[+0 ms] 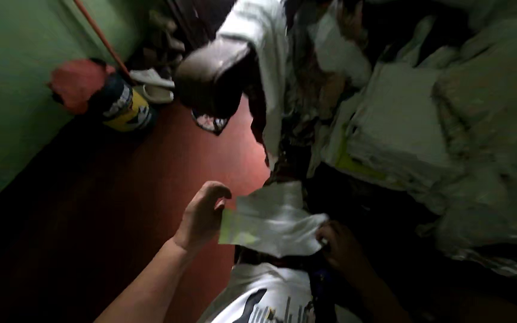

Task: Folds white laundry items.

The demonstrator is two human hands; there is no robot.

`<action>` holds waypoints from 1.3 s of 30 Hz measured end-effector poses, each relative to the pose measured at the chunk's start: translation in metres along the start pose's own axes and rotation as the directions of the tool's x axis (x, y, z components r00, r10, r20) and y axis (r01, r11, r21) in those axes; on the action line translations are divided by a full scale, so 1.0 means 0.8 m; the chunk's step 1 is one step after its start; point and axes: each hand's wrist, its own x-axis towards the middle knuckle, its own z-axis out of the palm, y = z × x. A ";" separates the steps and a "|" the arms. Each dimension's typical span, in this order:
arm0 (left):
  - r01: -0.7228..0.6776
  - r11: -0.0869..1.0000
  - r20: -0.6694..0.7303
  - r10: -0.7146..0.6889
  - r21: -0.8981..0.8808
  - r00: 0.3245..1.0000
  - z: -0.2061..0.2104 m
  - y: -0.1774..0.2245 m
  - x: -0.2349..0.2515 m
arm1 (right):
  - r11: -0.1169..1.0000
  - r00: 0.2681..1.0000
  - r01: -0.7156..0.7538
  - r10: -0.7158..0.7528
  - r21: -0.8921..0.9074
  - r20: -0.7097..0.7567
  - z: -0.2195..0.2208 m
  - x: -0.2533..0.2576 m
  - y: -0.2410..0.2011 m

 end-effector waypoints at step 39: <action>-0.366 0.405 -0.165 0.450 -0.838 0.878 0.004 0.225 0.297 | 0.994 0.940 -0.102 0.086 0.031 0.331 -0.016 0.016 0.015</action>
